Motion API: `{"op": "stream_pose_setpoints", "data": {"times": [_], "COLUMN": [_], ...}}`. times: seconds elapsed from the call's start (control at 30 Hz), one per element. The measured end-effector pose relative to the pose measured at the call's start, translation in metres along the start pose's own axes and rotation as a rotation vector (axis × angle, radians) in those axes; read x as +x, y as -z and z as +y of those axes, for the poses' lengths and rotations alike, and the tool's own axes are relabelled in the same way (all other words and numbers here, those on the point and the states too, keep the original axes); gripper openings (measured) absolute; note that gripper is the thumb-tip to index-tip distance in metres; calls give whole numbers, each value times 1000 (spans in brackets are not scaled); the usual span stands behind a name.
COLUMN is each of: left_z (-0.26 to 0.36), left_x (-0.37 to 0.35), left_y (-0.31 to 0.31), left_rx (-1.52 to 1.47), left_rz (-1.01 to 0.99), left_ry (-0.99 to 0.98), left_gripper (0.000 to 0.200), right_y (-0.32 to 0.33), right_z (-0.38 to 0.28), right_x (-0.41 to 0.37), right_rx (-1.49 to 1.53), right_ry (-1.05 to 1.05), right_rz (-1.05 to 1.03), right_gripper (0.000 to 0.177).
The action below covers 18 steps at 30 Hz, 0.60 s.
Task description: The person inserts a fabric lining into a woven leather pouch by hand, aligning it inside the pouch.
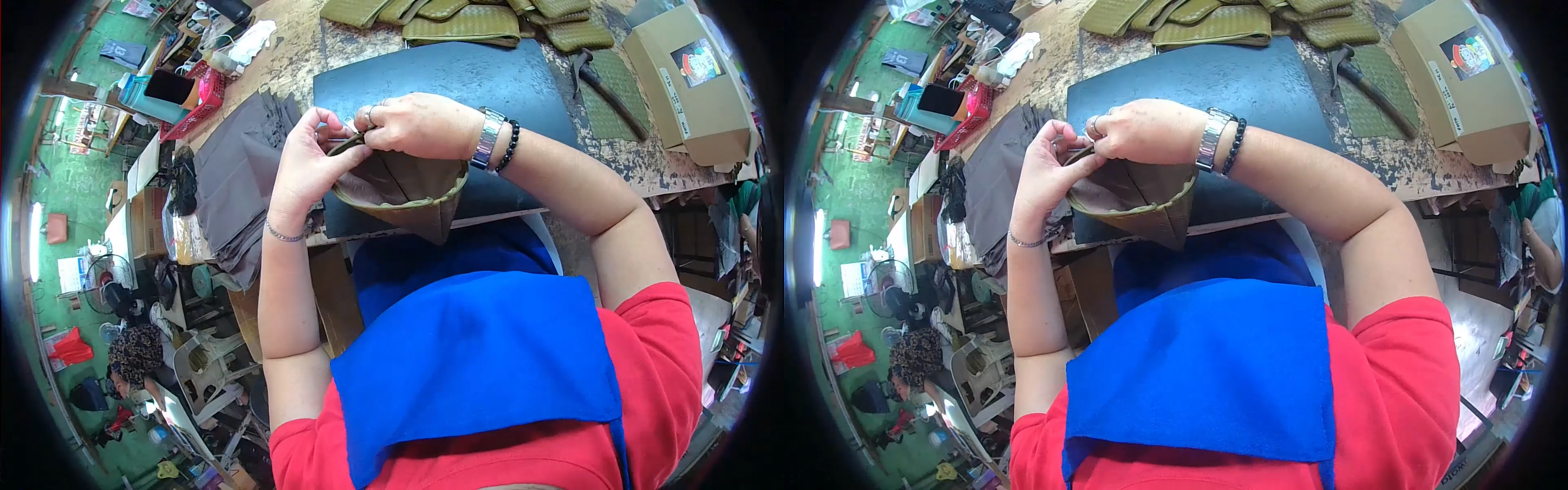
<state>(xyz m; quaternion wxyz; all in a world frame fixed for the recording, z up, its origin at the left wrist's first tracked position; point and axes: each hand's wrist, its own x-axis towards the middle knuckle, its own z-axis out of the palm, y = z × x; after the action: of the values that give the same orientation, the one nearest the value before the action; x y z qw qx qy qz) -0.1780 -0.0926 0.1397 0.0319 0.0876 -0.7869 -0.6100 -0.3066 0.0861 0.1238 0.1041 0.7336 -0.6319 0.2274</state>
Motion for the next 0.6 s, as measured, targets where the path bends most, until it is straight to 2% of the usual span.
{"op": "stream_pose_setpoints", "data": {"times": [0.1, 0.2, 0.3, 0.4, 0.43, 0.53, 0.6], "left_z": [1, 3, 0, -2, 2, 7, 10], "left_x": [0, -2, -1, -1, -2, -4, -4], "left_y": [-4, -8, -8, -7, -10, -15, -17], "left_rx": [158, 277, 315, 321, 313, 319, 348], "left_rz": [30, 96, 136, 158, 168, 199, 216], "left_ry": [-37, -31, -79, -108, -93, -101, -102], "left_gripper": [35, 34, 31, 31, 31, 33, 34], "right_y": [1, -4, -6, 0, -2, -14, -8], "right_z": [-2, 2, 3, 1, 2, 16, 17], "right_x": [-1, -1, 1, 6, 9, 16, 19], "right_rx": [-9, 38, 197, 571, 723, 944, 964], "right_ry": [-23, -5, -68, -349, -522, -594, -563], "right_rz": [-43, 38, 57, 194, 203, 186, 109], "right_gripper": [13, 16, 19, 18, 31, 41, 38]}}
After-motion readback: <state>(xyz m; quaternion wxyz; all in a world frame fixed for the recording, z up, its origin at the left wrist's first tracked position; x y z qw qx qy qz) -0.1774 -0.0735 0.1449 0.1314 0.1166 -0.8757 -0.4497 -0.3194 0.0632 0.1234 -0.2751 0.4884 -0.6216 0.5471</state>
